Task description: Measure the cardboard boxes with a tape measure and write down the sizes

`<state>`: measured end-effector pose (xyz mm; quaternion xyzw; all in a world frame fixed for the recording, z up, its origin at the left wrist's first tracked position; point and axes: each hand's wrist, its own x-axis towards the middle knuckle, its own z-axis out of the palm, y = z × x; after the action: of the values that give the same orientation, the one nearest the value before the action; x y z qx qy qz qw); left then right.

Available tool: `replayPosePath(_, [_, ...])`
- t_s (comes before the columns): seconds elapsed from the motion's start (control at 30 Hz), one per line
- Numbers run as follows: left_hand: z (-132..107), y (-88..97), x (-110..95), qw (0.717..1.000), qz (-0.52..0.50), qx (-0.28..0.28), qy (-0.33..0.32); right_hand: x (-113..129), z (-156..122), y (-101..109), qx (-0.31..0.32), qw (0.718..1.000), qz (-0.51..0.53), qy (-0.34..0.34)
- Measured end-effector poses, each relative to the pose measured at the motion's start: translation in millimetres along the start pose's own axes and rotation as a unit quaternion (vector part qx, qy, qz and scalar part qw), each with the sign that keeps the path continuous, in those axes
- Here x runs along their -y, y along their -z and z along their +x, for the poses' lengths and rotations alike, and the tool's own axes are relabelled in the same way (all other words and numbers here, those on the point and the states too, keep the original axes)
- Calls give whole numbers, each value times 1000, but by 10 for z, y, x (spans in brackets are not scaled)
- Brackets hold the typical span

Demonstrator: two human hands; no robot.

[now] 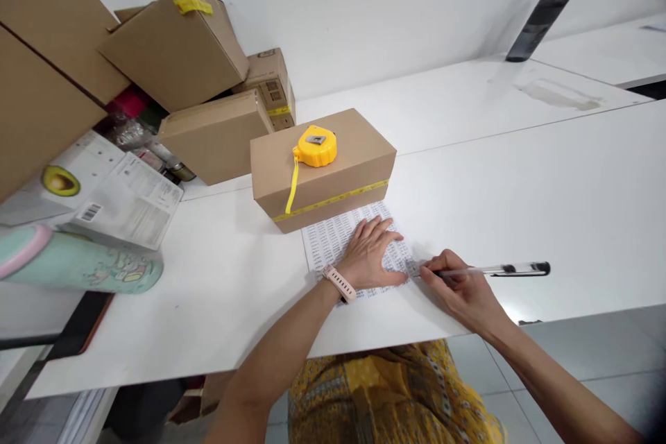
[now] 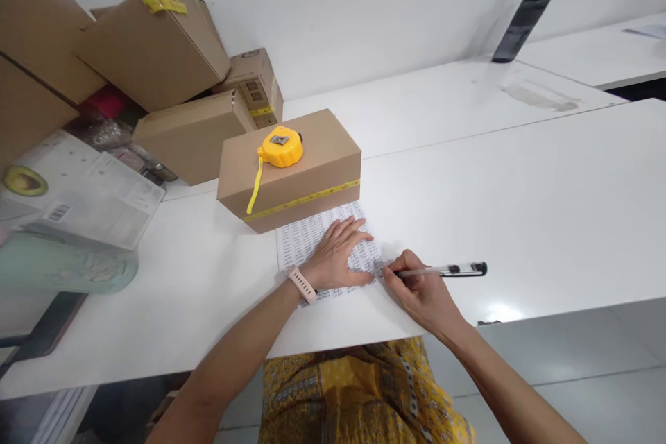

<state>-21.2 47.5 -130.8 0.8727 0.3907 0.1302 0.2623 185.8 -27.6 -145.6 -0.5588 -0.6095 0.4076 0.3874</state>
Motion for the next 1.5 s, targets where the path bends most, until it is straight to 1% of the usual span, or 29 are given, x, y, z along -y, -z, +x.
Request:
replayPosePath(0.1, [-2, -5, 1, 1000, 6, -3, -2, 40, 7, 2, 17, 1000, 11, -9])
replayPosePath(0.3, [2, -7, -4, 1000, 15, -3, -4, 15, 2, 12, 15, 1000, -7, -2])
replayPosePath(0.7, [6, -1, -12, 1000, -4, -4, 4, -46, 0, 11, 25, 1000, -9, -1])
replayPosePath(0.9, [6, 1, -14, 1000, 3, -2, 1, -31, 4, 10, 31, 999, 2, 8])
replayPosePath(1.1, [6, -16, 4, 1000, -2, -7, 0, -8, 25, 5, 14, 1000, -8, 7])
replayPosePath(1.33, [-3, -23, -21, 1000, 4, -13, 0, -2, 22, 8, 21, 1000, -4, 9])
replayPosePath(1.5, [-5, -17, -35, 1000, 15, -5, 5, -7, 17, 14, 15, 1000, -4, 1])
